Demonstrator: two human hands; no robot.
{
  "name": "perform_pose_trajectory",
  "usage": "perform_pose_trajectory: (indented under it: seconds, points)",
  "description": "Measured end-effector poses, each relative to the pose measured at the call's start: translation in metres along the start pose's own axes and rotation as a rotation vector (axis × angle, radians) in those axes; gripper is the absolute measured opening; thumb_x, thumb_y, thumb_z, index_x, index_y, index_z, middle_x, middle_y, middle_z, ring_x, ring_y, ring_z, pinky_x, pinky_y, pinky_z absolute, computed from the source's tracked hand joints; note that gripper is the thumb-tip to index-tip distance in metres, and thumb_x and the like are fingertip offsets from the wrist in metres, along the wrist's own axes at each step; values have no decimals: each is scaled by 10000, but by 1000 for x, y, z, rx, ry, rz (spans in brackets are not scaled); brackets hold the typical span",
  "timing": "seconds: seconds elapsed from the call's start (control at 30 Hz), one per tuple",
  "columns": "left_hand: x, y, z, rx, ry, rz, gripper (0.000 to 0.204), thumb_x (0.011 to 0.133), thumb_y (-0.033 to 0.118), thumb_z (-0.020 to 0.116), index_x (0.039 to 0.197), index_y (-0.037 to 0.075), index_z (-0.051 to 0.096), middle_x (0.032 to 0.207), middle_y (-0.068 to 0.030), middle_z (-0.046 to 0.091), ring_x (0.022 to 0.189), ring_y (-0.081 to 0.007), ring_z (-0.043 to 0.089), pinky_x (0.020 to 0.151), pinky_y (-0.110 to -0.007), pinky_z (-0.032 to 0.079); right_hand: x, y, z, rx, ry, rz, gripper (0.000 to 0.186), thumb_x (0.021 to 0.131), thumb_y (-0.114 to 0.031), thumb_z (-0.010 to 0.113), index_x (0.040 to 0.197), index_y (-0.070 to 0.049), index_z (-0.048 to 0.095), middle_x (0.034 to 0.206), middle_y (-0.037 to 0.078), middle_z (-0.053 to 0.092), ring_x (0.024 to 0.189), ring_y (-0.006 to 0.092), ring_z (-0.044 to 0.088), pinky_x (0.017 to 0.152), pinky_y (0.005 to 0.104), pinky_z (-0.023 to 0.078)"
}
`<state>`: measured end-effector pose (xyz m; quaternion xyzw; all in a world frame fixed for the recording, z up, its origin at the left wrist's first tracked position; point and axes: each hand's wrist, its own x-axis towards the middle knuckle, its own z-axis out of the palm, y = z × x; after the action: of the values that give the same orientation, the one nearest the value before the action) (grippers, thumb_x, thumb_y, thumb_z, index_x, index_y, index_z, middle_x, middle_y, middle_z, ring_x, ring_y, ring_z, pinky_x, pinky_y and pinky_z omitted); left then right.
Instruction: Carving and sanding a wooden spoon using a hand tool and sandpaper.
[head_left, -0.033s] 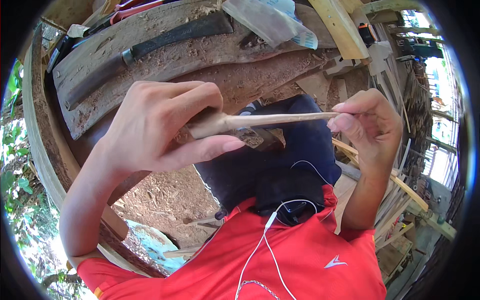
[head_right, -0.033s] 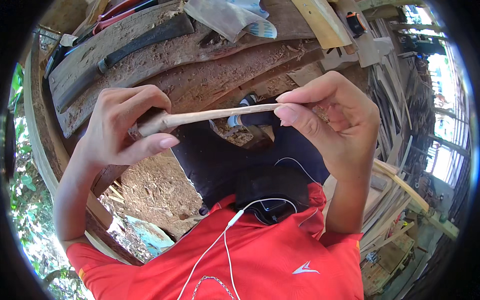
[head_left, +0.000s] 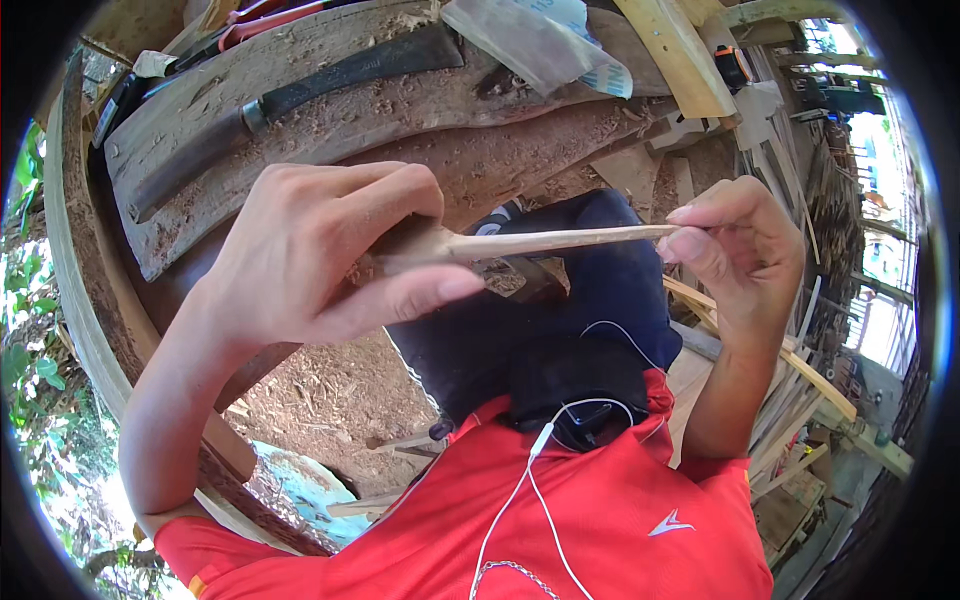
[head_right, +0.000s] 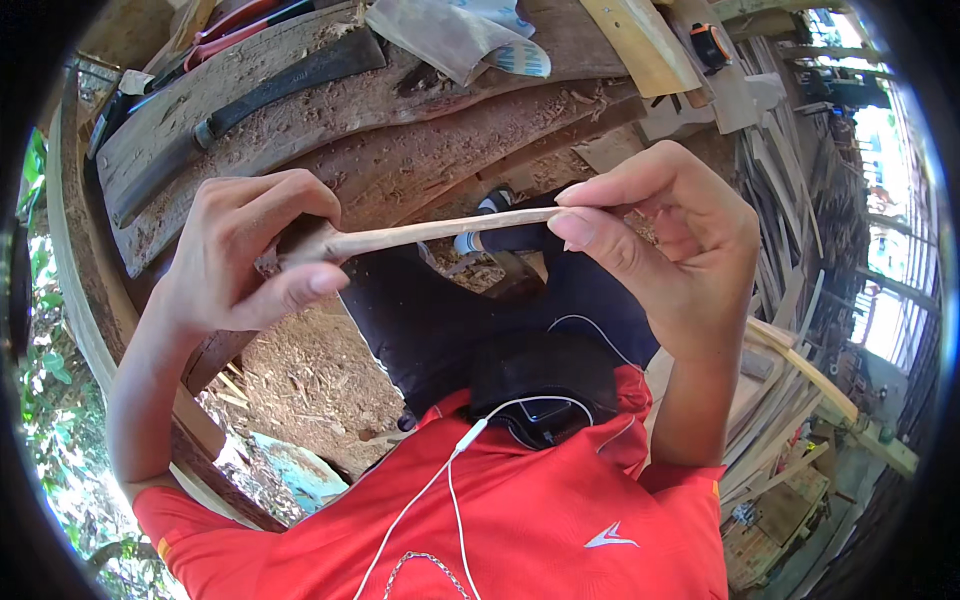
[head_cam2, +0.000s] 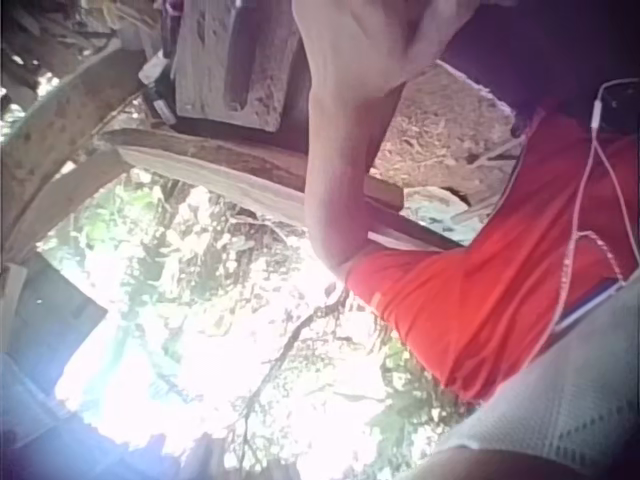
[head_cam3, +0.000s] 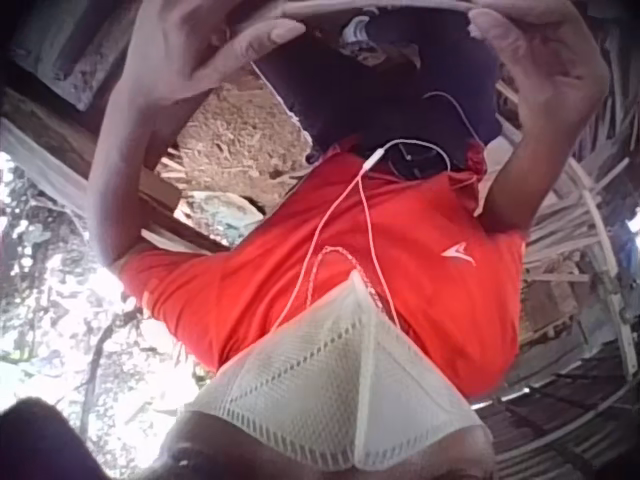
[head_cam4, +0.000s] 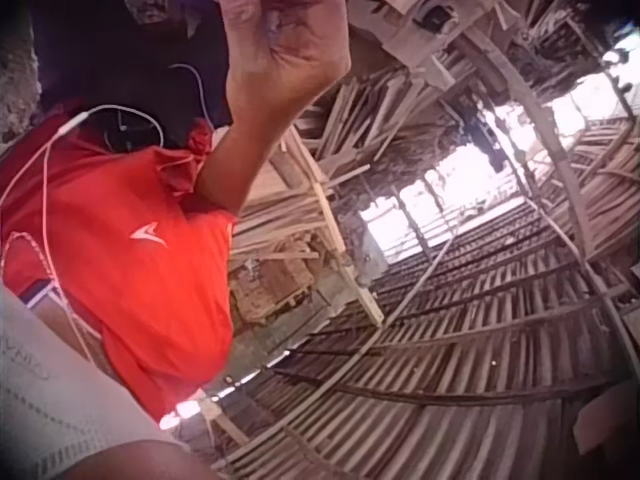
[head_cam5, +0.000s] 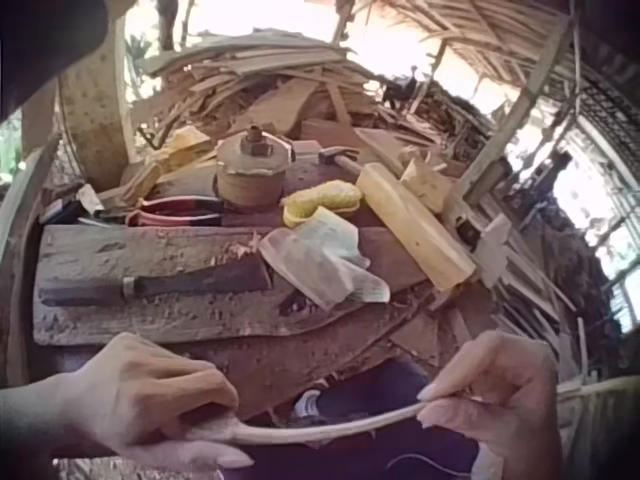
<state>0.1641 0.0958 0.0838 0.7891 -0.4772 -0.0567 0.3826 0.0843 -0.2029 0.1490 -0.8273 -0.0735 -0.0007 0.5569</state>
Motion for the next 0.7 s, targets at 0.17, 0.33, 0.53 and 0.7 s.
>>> perform_pose_trajectory:
  seconds: [0.17, 0.33, 0.53, 0.7]
  points:
    - [1, 0, 2, -18, 76, -85, 433, 839, 433, 751, 906, 43, 574, 712, -93, 563, 595, -288, 592, 529, -356, 450, -1, -3, -1, -10, 37, 33, 131, 882, -1, 714, 976, 72, 660, 864, 115, 696, 751, 125, 661, 706, 230, 532]
    - [0, -3, 4, 15, 121, -37, 431, 826, 380, 775, 950, 22, 569, 741, -85, 559, 572, -245, 556, 527, -323, 430, -2, -1, 0, 25, 68, 53, 137, 888, -17, 715, 979, 72, 666, 853, 108, 692, 738, 121, 655, 687, 225, 523]
    - [-1, 0, 4, -87, 95, -68, 391, 825, 319, 782, 937, 9, 572, 726, -77, 538, 545, -209, 528, 524, -301, 406, 0, 1, 7, 78, 86, 58, 116, 904, -20, 696, 970, 67, 657, 869, 104, 689, 734, 112, 645, 682, 223, 517]
    - [-1, 5, 12, -243, -32, -161, 278, 966, 262, 619, 875, 5, 562, 691, -114, 538, 596, -289, 530, 576, -346, 428, 11, 9, 32, -35, 96, 49, 87, 938, -45, 652, 964, 38, 657, 855, 65, 682, 734, 93, 637, 684, 220, 499]
